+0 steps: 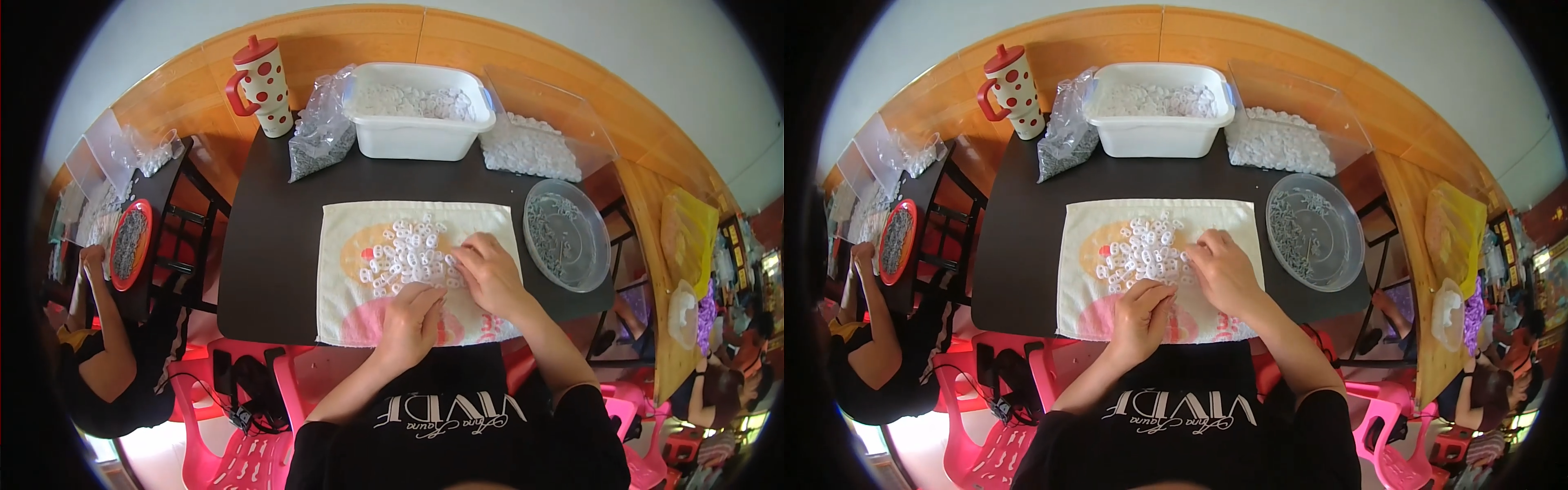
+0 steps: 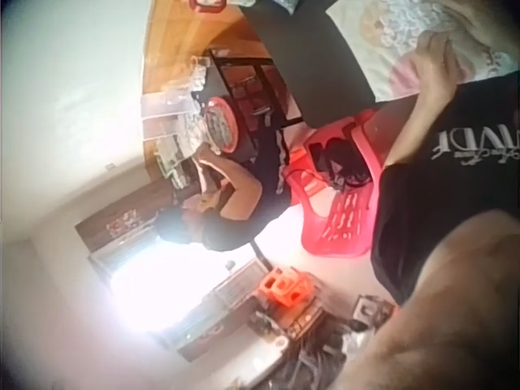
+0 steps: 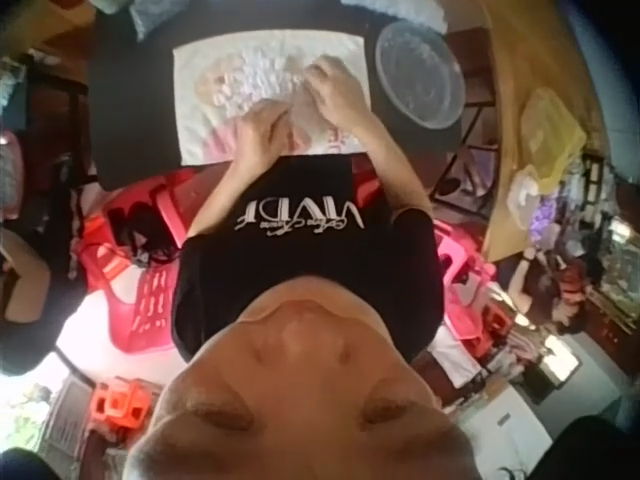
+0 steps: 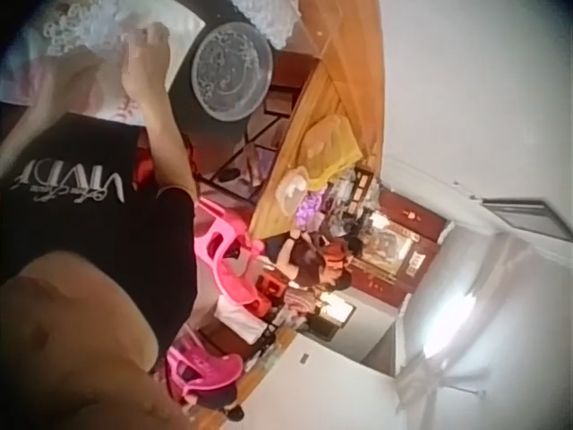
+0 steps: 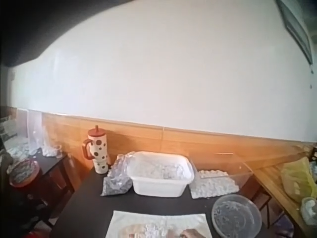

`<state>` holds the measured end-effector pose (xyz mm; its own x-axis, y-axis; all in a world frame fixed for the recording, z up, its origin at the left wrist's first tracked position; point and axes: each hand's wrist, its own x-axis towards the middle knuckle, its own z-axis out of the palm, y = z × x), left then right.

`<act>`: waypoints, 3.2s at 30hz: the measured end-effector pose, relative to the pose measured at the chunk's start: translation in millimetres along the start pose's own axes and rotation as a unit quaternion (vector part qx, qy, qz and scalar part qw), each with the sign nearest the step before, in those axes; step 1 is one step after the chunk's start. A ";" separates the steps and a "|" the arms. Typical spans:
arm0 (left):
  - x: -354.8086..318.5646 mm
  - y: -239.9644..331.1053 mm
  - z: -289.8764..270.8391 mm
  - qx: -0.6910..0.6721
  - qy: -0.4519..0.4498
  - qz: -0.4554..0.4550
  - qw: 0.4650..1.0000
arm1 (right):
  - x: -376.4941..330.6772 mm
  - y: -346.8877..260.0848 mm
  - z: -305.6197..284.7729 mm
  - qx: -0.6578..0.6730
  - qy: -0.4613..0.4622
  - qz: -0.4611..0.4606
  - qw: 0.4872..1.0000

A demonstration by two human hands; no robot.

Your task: Manually assembling small white plastic components by inserting metal pins into them.

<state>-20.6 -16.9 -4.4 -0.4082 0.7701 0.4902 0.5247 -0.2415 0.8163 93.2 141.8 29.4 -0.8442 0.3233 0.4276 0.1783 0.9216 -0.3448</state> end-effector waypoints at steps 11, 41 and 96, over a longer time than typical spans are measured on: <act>-1.8 3.0 2.2 0.020 -0.008 -0.004 1.000 | -36.0 4.9 -22.5 0.068 -0.023 0.004 0.997; 8.0 29.3 29.9 0.182 -0.059 0.075 0.979 | -52.7 2.6 -39.4 0.205 0.044 0.084 0.974; -2.2 16.3 55.1 -0.150 -0.040 -0.030 0.987 | -81.2 157.7 -121.9 -0.026 -0.010 0.168 0.985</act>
<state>30.0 10.0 -9.0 -0.3657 0.8297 0.4218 0.2508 -0.3486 0.9031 251.4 287.1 42.1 -0.7424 0.6087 0.2800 0.4754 0.7730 -0.4200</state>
